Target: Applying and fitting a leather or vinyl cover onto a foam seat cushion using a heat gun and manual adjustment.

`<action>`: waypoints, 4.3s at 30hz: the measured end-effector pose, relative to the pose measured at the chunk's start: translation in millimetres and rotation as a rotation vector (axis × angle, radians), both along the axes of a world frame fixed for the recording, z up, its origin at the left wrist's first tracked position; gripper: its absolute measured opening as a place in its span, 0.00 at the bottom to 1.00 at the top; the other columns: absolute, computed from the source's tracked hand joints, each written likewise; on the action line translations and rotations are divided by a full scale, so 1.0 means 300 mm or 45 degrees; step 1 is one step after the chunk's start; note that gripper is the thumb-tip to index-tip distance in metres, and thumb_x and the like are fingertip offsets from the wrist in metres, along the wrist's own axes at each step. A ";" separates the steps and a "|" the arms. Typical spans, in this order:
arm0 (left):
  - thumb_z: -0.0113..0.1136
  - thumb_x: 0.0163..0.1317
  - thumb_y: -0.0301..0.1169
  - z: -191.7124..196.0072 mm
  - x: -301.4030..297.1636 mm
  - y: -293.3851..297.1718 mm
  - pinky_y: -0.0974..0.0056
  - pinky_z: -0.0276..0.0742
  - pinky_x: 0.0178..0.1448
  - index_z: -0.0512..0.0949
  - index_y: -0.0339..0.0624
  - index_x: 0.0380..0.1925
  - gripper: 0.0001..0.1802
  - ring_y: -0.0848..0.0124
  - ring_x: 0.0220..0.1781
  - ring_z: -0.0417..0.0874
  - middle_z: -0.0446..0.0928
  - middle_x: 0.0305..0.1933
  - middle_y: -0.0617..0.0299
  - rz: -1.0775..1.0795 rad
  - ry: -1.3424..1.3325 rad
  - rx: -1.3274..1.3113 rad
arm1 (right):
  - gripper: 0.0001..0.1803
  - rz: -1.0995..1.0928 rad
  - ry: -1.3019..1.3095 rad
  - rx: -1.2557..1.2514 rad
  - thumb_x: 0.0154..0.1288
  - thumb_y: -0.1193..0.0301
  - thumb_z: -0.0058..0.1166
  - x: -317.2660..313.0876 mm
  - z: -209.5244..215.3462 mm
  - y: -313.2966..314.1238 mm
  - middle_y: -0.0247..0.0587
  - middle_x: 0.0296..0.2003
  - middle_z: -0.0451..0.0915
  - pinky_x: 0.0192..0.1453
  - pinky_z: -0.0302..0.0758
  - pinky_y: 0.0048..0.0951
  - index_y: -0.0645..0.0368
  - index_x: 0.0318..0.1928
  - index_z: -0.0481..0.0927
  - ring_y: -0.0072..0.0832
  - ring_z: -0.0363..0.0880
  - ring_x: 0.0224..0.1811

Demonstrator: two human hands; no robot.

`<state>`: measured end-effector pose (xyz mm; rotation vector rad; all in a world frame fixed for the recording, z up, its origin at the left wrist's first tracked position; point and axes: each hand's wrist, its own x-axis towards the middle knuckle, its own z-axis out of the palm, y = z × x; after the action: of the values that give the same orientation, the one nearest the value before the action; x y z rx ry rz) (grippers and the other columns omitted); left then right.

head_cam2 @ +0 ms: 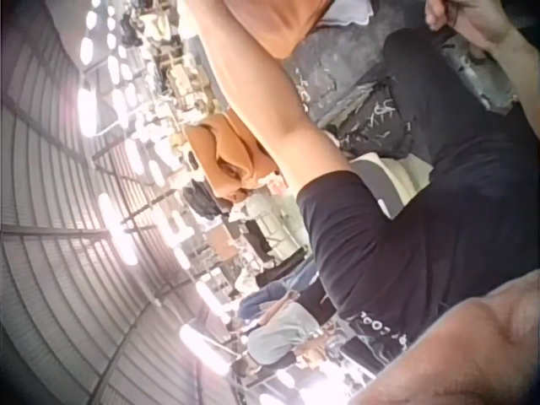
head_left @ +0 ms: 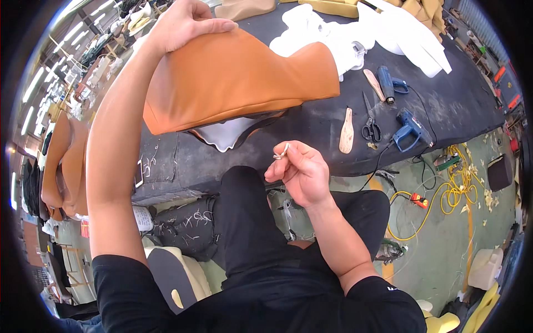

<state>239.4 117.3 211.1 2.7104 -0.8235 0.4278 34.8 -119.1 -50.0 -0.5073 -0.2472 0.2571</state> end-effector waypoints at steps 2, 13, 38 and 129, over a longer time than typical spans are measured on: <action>0.75 0.59 0.57 -0.001 0.005 -0.003 0.66 0.57 0.27 0.80 0.37 0.19 0.32 0.81 0.21 0.64 0.65 0.16 0.72 0.003 -0.001 0.002 | 0.19 -0.009 0.017 0.016 0.86 0.66 0.44 -0.005 0.016 -0.002 0.47 0.28 0.84 0.42 0.89 0.41 0.71 0.54 0.81 0.44 0.90 0.35; 0.81 0.51 0.57 0.001 -0.060 -0.036 0.61 0.75 0.32 0.87 0.32 0.24 0.33 0.72 0.24 0.81 0.81 0.20 0.59 -0.012 0.025 -0.064 | 0.15 -0.609 -0.251 -1.241 0.74 0.61 0.68 0.058 0.003 -0.016 0.35 0.28 0.85 0.33 0.79 0.23 0.63 0.38 0.86 0.17 0.82 0.29; 0.42 0.77 0.65 -0.912 -0.764 0.186 0.28 0.34 0.85 0.50 0.43 0.85 0.50 0.33 0.89 0.38 0.39 0.88 0.34 0.156 -0.658 -0.191 | 0.24 0.188 -0.311 -0.574 0.75 0.57 0.65 -0.104 -0.383 0.143 0.42 0.46 0.86 0.45 0.85 0.31 0.63 0.60 0.78 0.31 0.87 0.43; 0.72 0.71 0.38 -0.653 -1.045 0.459 0.51 0.69 0.79 0.52 0.44 0.81 0.48 0.62 0.76 0.71 0.69 0.76 0.56 0.358 0.334 -2.420 | 0.09 -0.131 -1.815 -1.352 0.73 0.77 0.54 0.387 0.499 1.044 0.50 0.24 0.73 0.35 0.70 0.34 0.69 0.34 0.75 0.30 0.71 0.27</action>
<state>-74.2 255.1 15.0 0.9885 0.1811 0.4758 151.0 194.2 99.6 -1.7158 -1.5065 -0.1557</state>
